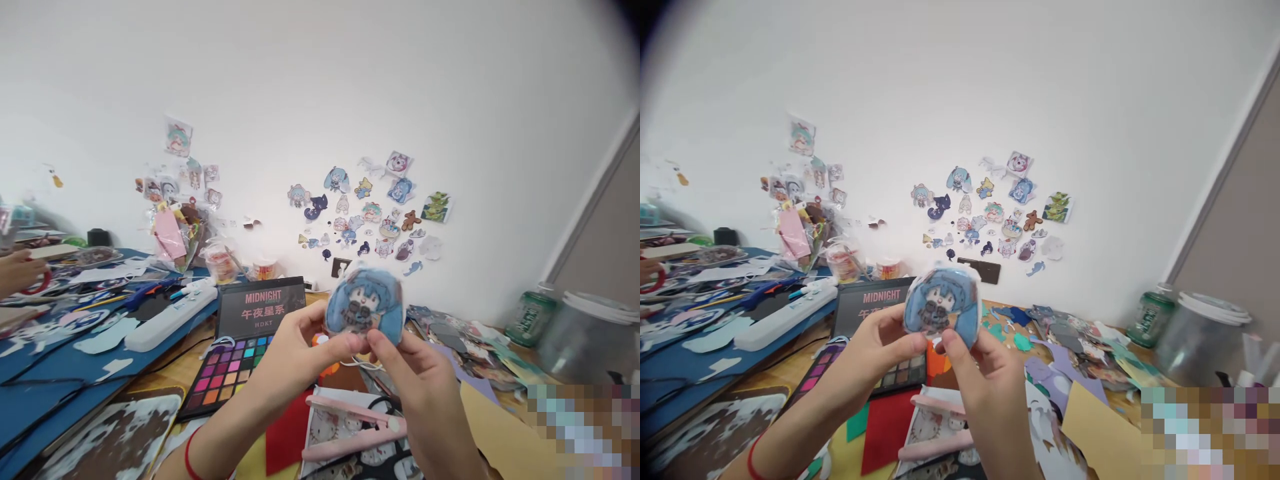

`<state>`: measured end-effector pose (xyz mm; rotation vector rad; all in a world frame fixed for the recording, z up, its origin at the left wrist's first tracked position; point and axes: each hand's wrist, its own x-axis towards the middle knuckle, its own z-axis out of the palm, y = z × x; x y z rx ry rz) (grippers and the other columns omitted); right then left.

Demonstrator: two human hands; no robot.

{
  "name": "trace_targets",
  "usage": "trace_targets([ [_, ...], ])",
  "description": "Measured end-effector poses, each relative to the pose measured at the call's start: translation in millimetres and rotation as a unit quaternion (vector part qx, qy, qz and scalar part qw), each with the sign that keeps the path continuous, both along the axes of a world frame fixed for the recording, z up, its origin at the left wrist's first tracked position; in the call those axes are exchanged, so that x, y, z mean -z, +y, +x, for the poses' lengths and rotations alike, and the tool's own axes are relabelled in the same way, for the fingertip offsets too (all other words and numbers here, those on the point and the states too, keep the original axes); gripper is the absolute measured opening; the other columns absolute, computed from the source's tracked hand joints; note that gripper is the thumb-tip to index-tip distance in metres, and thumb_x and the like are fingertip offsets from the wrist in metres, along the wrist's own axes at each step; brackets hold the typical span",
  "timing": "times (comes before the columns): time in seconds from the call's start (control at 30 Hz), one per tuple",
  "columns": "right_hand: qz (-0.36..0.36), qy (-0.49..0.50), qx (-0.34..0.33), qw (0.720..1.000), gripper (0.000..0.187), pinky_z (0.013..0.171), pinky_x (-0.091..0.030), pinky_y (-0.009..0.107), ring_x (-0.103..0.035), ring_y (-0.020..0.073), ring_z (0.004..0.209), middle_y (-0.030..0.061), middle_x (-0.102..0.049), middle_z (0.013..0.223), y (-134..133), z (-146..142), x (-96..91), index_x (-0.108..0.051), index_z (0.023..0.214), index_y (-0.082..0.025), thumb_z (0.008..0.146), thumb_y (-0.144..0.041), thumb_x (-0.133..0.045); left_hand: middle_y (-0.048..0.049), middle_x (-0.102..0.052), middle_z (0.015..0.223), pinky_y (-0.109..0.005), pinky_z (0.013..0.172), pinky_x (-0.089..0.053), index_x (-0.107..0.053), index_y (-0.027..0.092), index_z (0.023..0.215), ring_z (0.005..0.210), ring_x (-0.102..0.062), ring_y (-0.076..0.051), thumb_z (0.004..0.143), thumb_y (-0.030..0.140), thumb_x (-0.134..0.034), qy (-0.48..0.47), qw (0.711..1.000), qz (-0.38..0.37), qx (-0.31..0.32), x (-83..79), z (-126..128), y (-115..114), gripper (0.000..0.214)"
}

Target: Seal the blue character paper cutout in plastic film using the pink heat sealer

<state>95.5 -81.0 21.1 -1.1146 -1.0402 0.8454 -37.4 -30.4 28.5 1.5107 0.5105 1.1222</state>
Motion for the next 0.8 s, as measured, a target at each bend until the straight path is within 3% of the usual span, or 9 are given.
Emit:
trace_targets([
  [0.23,0.019,-0.003,-0.028,0.999,0.024,0.077,-0.051,0.032,-0.062,0.0203,0.08,0.0025,-0.068,0.074,4,10,3.4,-0.069,0.071,-0.021,0.071,-0.044,-0.066,-0.0033,-0.059,0.078,-0.027,0.073,-0.043,-0.061,0.016,0.069,0.078,-0.054,-0.017,0.078,0.033,-0.061,0.01,0.998,0.005,-0.056,6.3,6,-2,0.02],
  [0.53,0.046,0.038,-0.095,0.994,0.03,0.081,-0.048,0.03,-0.06,0.0214,0.094,0.0037,-0.068,0.102,9,17,-0.1,-0.064,0.102,-0.024,0.077,-0.039,-0.062,-0.0005,-0.053,0.072,-0.024,0.068,-0.038,-0.058,0.018,0.065,0.073,-0.05,-0.014,0.082,0.027,-0.057,0.03,0.971,0.156,-0.177,7.8,5,-1,0.02],
  [0.8,0.012,0.03,-0.098,0.995,0.029,0.085,-0.046,0.036,-0.062,0.0229,0.09,0.0075,-0.07,0.091,7,14,-2.2,-0.066,0.088,-0.018,0.069,-0.039,-0.07,-0.0008,-0.057,0.079,-0.023,0.072,-0.04,-0.058,0.018,0.073,0.079,-0.052,-0.014,0.085,0.026,-0.052,0.006,0.969,0.141,-0.202,2.9,2,-4,0.015],
])
